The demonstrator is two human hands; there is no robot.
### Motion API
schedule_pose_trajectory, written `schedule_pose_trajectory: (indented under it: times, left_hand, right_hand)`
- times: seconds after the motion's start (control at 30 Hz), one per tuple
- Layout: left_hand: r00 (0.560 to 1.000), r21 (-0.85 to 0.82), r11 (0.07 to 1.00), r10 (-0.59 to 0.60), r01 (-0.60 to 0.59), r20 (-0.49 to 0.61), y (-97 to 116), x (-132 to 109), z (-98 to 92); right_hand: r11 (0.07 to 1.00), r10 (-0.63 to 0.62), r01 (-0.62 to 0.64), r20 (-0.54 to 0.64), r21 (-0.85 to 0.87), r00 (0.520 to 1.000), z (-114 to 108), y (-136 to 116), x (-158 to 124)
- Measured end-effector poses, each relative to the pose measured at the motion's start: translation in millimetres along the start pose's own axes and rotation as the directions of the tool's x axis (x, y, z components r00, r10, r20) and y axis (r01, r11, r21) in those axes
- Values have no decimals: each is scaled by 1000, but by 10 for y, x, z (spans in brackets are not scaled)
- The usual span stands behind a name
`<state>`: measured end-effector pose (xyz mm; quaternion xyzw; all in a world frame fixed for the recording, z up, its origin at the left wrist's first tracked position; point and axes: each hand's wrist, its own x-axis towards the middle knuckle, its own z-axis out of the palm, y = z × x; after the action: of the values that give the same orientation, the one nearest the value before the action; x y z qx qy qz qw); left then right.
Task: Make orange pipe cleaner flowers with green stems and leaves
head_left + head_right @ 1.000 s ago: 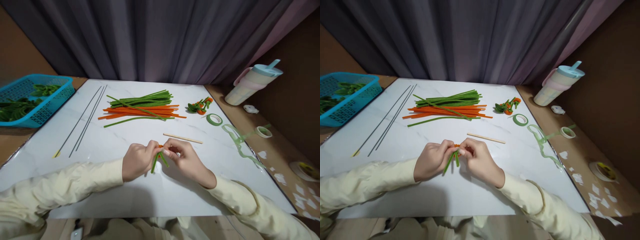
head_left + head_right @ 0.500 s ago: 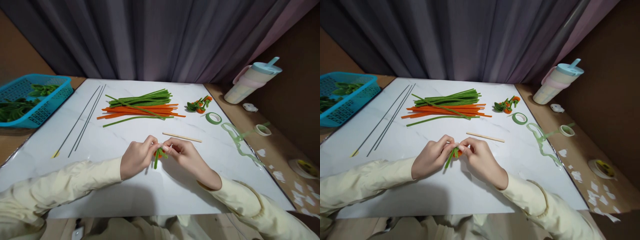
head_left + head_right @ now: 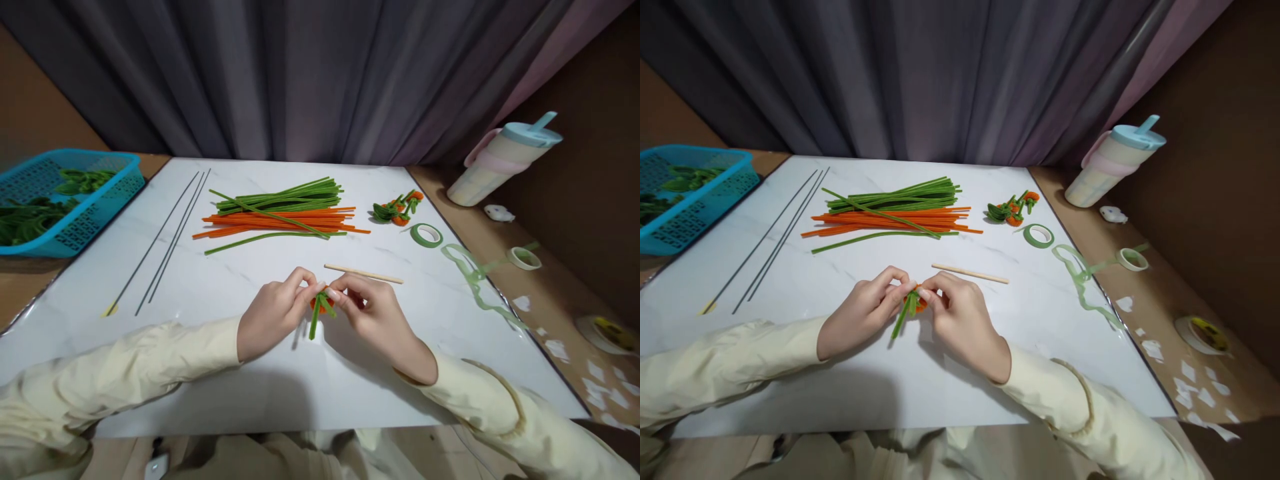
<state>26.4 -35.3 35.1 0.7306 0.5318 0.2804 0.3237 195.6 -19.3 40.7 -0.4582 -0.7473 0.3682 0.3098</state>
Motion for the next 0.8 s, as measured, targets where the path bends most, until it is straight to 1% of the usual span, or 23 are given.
schedule_pose_trajectory:
  times: [0.1,0.27,0.37,0.5,0.57,0.63,0.67,0.73,0.8]
  left_hand:
    - [1000,59,998,21,-20,-20,-19,-6,18]
    - [987,218,968,144,-126,-69,-58,-24,52]
    - [969,261,945,227,-195,-98,-68,-38,71]
    - [931,304,908,340,-288,-134,-88,-52,95]
    - [920,314,896,368,-313,-132,-99,-53,99]
    - [939,294,913,325,-282,-109,-104,-43,92]
    - [959,268,933,270,-239,-88,-104,-32,84]
    - [992,187,976,122,-114,-33,-104,-3,63]
    - [1000,88,996,-9,7,18,-108,33,45]
  right_hand:
    - [999,-1,-1,28,40,1000,1,-1,12]
    - [994,-57,54,31,92,998,-2,-23,34]
    - [995,-66,64,24,79,998,0,-33,23]
    - [996,-71,70,19,58,997,12,-23,-1]
    - [996,-70,69,21,48,997,23,-3,-5]
    - [996,-83,83,15,18,996,38,29,5]
    - [996,-94,94,10,-4,996,45,49,15]
    - [993,-107,106,-6,-51,994,56,94,44]
    - [990,-110,106,-37,-93,993,61,142,75]
